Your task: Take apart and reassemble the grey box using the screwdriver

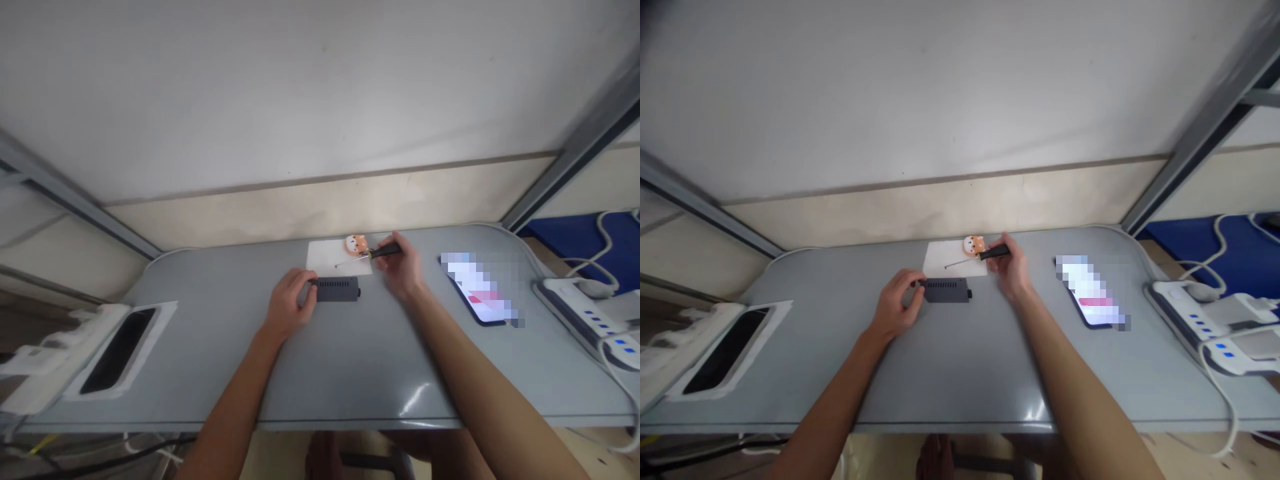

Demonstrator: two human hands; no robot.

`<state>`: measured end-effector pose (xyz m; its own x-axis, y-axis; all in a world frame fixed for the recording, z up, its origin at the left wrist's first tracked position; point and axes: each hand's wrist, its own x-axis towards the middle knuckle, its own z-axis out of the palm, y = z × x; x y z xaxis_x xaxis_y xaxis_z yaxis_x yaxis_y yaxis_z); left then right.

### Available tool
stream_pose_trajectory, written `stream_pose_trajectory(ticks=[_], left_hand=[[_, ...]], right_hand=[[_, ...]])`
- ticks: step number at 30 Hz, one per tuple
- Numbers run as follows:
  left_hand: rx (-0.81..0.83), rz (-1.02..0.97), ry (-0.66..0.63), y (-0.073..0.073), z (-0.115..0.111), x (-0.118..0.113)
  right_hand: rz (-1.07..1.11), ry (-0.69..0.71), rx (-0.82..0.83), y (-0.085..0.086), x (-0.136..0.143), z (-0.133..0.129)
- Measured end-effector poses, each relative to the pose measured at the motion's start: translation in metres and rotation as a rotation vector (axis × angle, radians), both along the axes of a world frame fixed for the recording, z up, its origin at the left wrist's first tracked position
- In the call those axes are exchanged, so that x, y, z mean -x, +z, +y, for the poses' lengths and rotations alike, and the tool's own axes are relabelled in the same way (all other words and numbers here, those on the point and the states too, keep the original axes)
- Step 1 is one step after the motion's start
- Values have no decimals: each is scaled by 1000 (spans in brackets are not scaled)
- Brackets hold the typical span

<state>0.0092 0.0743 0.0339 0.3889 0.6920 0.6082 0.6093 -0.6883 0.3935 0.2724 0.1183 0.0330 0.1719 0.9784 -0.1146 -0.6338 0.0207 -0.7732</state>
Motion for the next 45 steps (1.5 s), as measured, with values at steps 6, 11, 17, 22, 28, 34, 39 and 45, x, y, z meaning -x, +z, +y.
stream_pose_trajectory(ticks=[6, 11, 17, 22, 28, 34, 39, 45], left_hand=[[-33, -15, 31, 2, -4, -5], [-139, 14, 89, 2, -7, -11], [-287, 117, 108, 4, -13, -23], [-284, 207, 77, 4, -18, -41], [-262, 244, 61, 1, -18, -47], [-266, 245, 61, 0, -17, -48], [-272, 237, 55, -1, -16, -48], [-260, 246, 64, -1, -17, -49]], right_hand=[[66, -100, 7, 0, -6, 2], [66, -148, 50, 1, -9, 3], [65, -189, 65, 4, -9, 2], [36, -196, 95, 6, -9, 0], [39, -203, 87, 7, -9, 1], [55, -209, 70, 5, -8, 1], [53, -213, 73, 4, -8, 1], [24, -207, 67, 3, -9, 2]])
